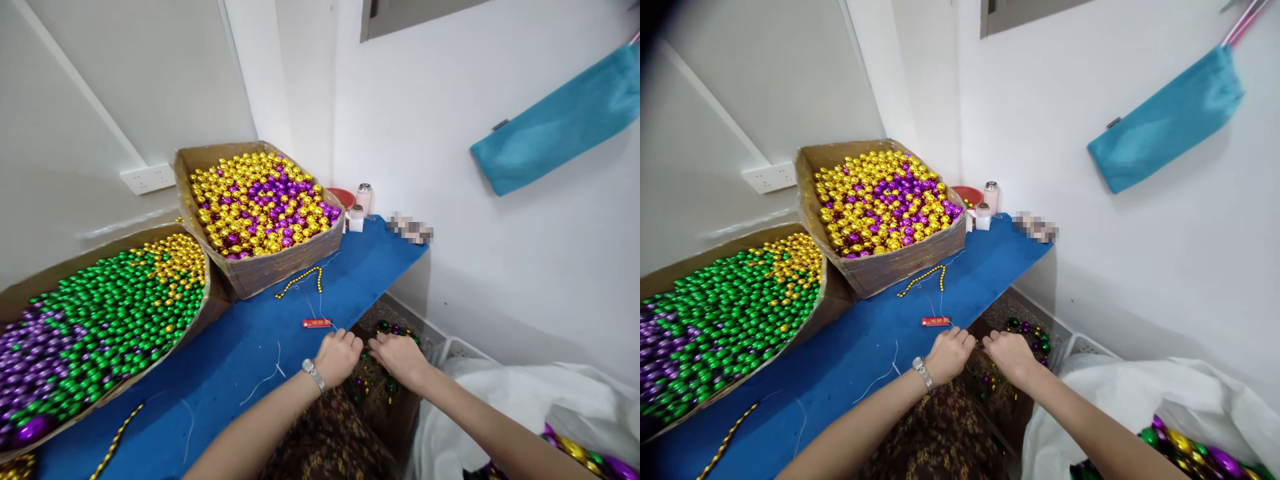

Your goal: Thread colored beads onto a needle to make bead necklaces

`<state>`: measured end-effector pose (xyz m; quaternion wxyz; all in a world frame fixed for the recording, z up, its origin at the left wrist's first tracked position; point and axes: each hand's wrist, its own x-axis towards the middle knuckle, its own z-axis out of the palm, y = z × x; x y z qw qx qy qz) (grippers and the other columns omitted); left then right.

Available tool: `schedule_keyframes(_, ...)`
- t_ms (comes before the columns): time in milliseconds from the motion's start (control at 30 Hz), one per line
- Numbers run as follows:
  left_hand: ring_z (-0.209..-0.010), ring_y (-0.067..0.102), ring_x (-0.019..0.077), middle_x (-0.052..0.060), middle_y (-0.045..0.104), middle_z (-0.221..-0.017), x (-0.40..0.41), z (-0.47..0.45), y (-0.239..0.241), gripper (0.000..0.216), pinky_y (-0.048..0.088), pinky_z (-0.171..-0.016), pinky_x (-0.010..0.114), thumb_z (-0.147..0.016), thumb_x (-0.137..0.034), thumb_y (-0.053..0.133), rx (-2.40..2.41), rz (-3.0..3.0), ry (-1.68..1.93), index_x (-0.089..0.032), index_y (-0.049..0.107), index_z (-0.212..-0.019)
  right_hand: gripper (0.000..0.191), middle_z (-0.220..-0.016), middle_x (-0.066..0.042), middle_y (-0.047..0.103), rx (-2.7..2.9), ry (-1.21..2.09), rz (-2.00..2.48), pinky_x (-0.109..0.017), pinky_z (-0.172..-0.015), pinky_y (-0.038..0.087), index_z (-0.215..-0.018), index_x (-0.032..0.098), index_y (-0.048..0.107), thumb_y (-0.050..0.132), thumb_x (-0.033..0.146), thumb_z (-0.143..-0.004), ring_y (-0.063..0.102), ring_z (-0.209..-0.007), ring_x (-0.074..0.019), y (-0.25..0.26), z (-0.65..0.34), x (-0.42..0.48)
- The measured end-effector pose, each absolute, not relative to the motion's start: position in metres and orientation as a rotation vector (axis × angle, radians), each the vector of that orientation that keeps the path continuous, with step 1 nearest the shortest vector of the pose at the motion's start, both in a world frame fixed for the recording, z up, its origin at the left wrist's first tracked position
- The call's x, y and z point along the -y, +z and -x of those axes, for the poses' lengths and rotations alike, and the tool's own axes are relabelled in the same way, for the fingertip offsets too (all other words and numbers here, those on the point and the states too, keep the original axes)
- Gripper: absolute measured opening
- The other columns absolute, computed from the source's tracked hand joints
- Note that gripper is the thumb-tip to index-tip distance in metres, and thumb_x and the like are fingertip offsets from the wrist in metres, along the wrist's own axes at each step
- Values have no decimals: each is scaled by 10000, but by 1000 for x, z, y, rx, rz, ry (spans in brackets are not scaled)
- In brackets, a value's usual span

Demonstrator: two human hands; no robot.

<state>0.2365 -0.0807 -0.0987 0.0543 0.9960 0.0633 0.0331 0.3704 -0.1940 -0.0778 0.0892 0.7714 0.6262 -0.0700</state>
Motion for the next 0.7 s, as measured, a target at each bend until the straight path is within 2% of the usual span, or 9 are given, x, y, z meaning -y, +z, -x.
schedule_keyframes(67,-806,536,230,74,608,-814,79,-232,-98,141,431,-651,330,-863,-120,414,-293,-2974,202,-159,548,-842,175,-861,-75,640,-1848,-188,-2317,-231,-611,437,-912,198,619,479,303,-900,646,-790,-191,-80,-379,192)
schedule_keyframes(167,-781,538,209,62,621,-764,72,-217,-90,190,430,-689,323,-893,-179,400,-476,-2773,409,-175,574,-818,270,-981,-87,600,-1848,-149,-2357,-243,-614,444,-1113,215,565,416,336,-923,637,-817,-193,-83,-394,179)
schedule_keyframes(300,-805,557,183,40,640,-783,50,-188,-59,206,431,-736,305,-902,-257,428,-641,-2330,699,-201,597,-798,358,-1123,-98,530,-1885,-122,-2396,-250,-708,451,-1282,228,448,368,303,-941,610,-898,-171,-92,-406,142)
schedule_keyframes(500,-740,600,148,0,618,-696,-15,-135,-4,171,459,-754,285,-844,-336,545,-828,-1549,1252,-176,599,-814,340,-1141,-69,548,-1939,-143,-2402,-407,-848,441,-1234,199,480,476,324,-917,539,-1015,-208,-101,-405,95)
schedule_keyframes(700,-676,616,118,-15,626,-690,-41,-100,12,203,496,-711,265,-750,-341,659,-796,-1109,1524,-163,603,-832,271,-1102,-58,578,-1979,-259,-2402,-381,-810,484,-1117,175,551,495,344,-913,581,-939,-173,-99,-371,61)
